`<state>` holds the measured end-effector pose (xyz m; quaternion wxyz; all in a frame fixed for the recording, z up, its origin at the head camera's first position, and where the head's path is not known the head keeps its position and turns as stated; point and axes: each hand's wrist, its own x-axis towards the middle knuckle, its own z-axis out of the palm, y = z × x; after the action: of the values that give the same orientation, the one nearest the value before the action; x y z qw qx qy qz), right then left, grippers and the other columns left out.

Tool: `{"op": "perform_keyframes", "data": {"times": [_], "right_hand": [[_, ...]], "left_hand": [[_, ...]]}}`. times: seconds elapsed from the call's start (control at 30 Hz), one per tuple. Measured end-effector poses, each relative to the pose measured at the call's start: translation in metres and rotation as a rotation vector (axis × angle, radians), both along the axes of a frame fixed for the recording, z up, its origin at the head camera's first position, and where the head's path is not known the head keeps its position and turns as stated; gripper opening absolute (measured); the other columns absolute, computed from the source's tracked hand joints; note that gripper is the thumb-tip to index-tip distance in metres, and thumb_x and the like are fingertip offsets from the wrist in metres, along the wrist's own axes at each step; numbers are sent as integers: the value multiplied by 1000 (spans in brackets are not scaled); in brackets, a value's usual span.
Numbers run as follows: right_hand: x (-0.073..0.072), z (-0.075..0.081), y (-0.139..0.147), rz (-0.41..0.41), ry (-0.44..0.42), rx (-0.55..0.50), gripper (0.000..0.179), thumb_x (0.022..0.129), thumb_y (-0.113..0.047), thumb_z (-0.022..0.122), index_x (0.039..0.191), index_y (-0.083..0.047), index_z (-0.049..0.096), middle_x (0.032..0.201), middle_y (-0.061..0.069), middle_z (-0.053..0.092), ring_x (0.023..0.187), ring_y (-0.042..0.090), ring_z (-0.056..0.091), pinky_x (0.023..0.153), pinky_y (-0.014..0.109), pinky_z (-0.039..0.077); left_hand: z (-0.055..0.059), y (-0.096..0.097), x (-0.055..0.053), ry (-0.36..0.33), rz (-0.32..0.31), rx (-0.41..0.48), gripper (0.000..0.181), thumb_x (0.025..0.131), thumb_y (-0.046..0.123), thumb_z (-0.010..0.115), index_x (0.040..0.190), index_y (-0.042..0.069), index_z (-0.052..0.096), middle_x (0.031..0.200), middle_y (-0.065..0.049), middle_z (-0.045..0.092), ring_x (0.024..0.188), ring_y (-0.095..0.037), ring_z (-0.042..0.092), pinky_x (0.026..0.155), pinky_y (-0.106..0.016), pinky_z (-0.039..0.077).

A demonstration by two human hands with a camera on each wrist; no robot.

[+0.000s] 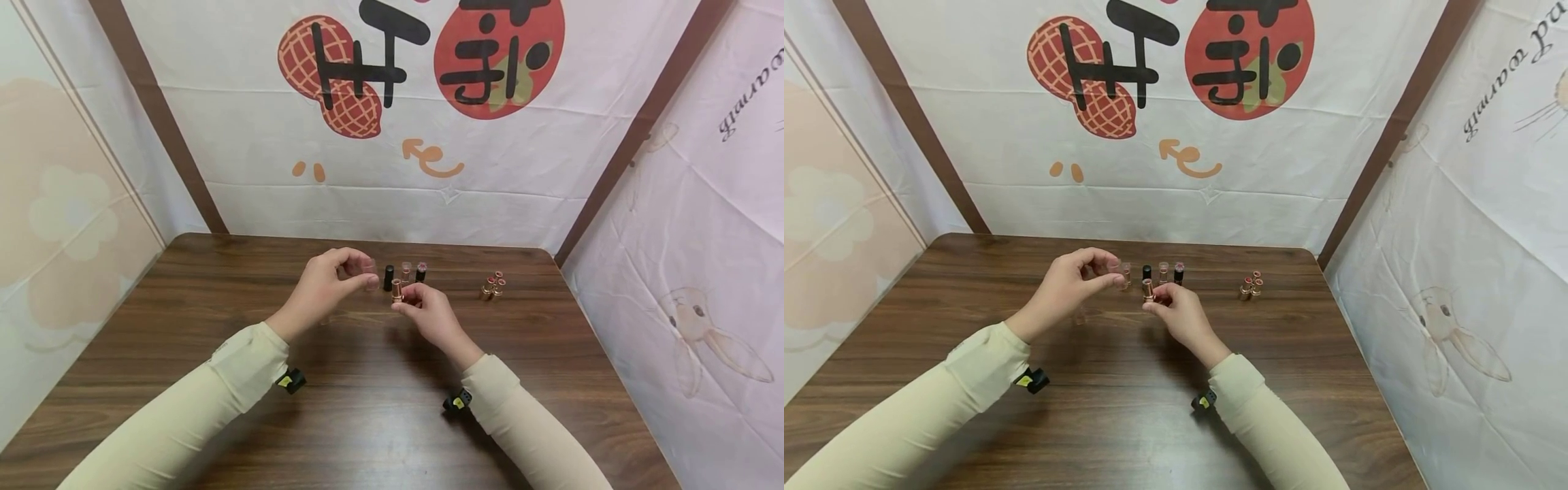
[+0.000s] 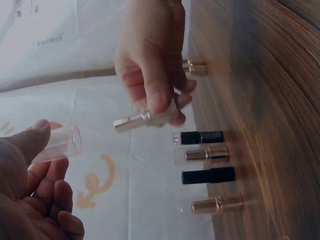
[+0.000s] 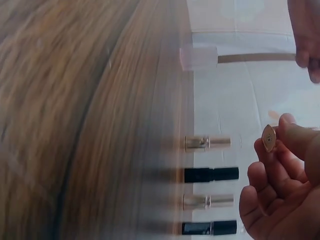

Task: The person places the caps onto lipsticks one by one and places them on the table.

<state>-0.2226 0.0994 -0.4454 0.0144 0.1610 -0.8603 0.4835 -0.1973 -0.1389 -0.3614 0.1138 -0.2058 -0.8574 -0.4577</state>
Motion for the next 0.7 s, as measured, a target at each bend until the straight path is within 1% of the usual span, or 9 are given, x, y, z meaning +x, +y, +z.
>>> {"op": "perform_keyframes", "data": {"times": [0.17, 0.4, 0.53, 0.7], "right_hand": [[7, 5, -11, 55, 12, -12, 20, 89, -24, 82, 103, -14, 73, 90, -4, 71, 76, 17, 61, 64, 26, 51], [13, 14, -20, 106, 1, -41, 18, 90, -21, 80, 105, -15, 72, 93, -4, 72, 78, 16, 62, 64, 26, 52], [15, 16, -20, 116, 12, -41, 19, 92, -23, 79, 108, -16, 72, 95, -5, 72, 78, 18, 63, 65, 26, 52], [16, 21, -20, 104, 30, -51, 22, 92, -25, 78, 112, -16, 72, 96, -5, 71, 79, 17, 61, 66, 28, 52]], "left_hand": [[1, 6, -1, 8, -2, 5, 22, 88, 35, 82, 103, 24, 71, 96, 8, 68, 86, -12, 60, 74, -31, 51], [0, 12, 0, -2, 1, -30, 21, 89, 31, 83, 104, 22, 72, 92, 7, 69, 88, -13, 59, 77, -33, 50], [-4, 15, 1, 7, 11, -71, 17, 89, 29, 82, 102, 21, 73, 90, 7, 68, 90, -15, 57, 79, -35, 49], [-8, 18, 2, -9, 10, -95, 15, 90, 29, 81, 100, 22, 72, 90, 7, 68, 90, -17, 58, 79, -34, 49]]}}
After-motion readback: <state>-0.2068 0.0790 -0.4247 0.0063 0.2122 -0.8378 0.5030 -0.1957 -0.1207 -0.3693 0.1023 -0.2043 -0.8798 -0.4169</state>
